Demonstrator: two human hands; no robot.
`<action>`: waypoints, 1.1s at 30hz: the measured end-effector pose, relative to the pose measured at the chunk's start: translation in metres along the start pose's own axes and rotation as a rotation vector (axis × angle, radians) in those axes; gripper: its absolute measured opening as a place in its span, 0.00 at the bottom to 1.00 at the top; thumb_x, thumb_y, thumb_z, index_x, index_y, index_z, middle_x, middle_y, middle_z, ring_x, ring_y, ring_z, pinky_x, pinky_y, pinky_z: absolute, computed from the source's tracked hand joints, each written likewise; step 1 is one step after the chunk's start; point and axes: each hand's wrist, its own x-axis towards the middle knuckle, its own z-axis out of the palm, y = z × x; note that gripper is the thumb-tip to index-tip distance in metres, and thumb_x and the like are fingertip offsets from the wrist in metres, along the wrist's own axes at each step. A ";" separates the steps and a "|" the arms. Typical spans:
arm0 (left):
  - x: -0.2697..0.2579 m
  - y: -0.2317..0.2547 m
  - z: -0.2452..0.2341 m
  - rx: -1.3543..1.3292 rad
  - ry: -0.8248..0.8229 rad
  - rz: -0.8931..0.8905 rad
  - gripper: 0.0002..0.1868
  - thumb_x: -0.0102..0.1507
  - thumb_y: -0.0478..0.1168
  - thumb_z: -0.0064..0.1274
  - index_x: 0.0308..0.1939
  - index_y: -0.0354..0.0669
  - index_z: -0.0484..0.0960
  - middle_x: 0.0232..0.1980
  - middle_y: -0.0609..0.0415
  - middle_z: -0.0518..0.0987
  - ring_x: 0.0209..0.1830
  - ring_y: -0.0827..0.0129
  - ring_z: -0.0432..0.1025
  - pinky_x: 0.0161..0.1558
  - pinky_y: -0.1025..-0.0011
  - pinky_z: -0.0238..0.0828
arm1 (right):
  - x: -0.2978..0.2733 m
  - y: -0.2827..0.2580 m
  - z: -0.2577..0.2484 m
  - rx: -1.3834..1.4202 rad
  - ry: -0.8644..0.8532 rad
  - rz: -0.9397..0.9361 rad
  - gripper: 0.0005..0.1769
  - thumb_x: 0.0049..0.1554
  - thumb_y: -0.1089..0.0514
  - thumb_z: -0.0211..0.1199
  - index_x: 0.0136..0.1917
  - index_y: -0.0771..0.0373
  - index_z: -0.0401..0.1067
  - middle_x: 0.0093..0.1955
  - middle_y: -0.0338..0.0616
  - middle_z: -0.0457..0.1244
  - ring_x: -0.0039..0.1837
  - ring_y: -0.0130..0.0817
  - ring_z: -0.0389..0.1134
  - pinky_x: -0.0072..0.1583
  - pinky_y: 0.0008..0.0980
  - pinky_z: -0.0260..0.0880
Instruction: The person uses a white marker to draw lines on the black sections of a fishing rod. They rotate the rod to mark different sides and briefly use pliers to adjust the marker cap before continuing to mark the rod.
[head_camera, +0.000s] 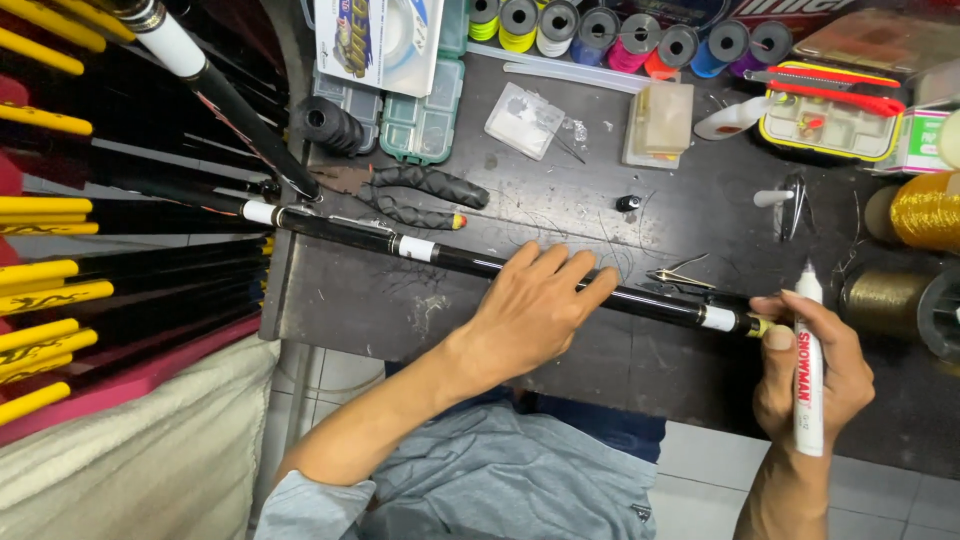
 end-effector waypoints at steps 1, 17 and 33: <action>-0.002 0.000 0.001 -0.001 -0.001 0.001 0.20 0.44 0.24 0.48 0.38 0.42 0.70 0.30 0.55 0.67 0.26 0.65 0.60 0.28 0.70 0.52 | -0.001 0.000 0.000 -0.001 0.000 0.001 0.17 0.62 0.57 0.48 0.55 0.76 0.62 0.45 0.57 0.62 0.49 0.41 0.65 0.56 0.31 0.63; -0.007 0.002 0.002 0.004 -0.020 0.012 0.21 0.48 0.19 0.43 0.42 0.41 0.70 0.33 0.54 0.67 0.27 0.65 0.58 0.28 0.70 0.50 | -0.001 0.003 0.001 0.093 0.015 0.008 0.16 0.60 0.58 0.48 0.53 0.76 0.61 0.43 0.57 0.62 0.47 0.42 0.66 0.54 0.31 0.65; -0.014 -0.015 -0.012 -0.020 -0.061 0.011 0.33 0.38 0.16 0.44 0.45 0.42 0.69 0.33 0.52 0.65 0.27 0.64 0.58 0.28 0.70 0.49 | 0.003 0.003 0.008 0.126 0.037 -0.014 0.34 0.60 0.43 0.36 0.60 0.78 0.54 0.42 0.62 0.60 0.42 0.43 0.63 0.53 0.33 0.62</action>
